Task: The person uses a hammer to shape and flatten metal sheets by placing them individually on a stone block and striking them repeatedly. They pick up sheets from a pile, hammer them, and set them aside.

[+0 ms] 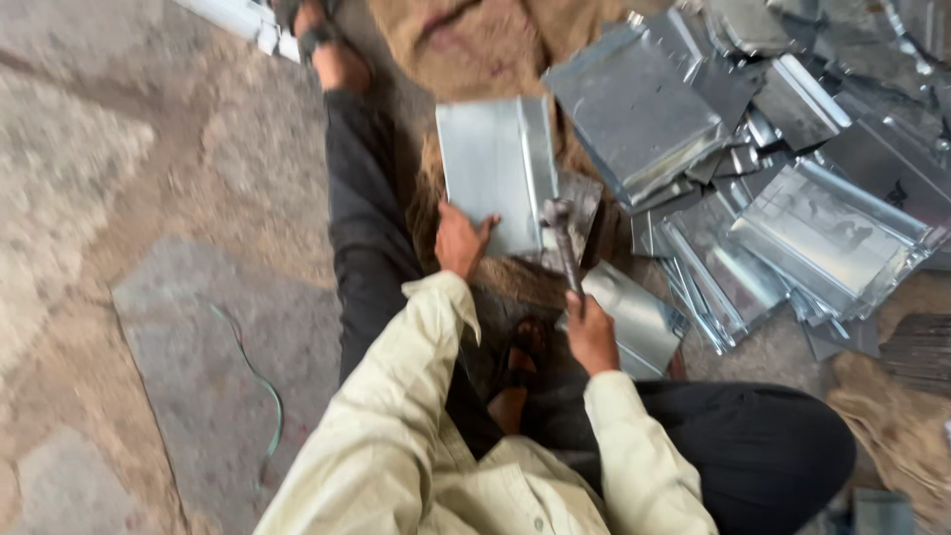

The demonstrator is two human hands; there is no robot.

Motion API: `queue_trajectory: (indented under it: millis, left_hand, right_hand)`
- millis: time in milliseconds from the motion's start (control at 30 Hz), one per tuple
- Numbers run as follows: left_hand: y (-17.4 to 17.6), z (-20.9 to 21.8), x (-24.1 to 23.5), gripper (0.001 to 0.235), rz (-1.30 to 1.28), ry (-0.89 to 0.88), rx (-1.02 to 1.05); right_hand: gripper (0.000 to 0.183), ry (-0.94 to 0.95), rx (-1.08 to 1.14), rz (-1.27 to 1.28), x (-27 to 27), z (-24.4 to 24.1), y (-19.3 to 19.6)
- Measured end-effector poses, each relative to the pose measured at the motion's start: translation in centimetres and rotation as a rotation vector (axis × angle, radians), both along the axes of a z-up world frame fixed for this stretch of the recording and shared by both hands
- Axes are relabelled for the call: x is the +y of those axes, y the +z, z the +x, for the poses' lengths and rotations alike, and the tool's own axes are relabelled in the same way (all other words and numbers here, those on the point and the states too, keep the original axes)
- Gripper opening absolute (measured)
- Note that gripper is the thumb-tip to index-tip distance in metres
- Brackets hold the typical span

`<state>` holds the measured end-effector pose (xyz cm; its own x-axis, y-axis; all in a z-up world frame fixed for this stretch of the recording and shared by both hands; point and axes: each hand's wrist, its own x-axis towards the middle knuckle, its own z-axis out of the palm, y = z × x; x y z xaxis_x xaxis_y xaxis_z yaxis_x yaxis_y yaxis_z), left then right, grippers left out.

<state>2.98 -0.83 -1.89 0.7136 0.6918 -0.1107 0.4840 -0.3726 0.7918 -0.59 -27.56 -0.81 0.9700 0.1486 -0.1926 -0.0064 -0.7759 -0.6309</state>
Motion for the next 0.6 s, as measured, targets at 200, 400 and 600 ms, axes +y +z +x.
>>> queue_trajectory:
  millis: [200, 400, 600]
  left_hand:
    - [-1.4, -3.5, 0.1, 0.073, -0.184, 0.090, 0.038]
    - [-2.8, -6.1, 3.9, 0.033, -0.189, 0.207, -0.062]
    - [-4.8, -14.5, 13.5, 0.026, 0.053, 0.371, -0.362]
  right_hand:
    - [0.052, -0.338, 0.543, 0.555, -3.1, -0.1, -1.8]
    - [0.058, -0.388, 0.883, 0.772, -3.6, 0.9, -3.1]
    - [0.054, -0.030, 0.631, 0.385, 0.4, 1.5, -6.3]
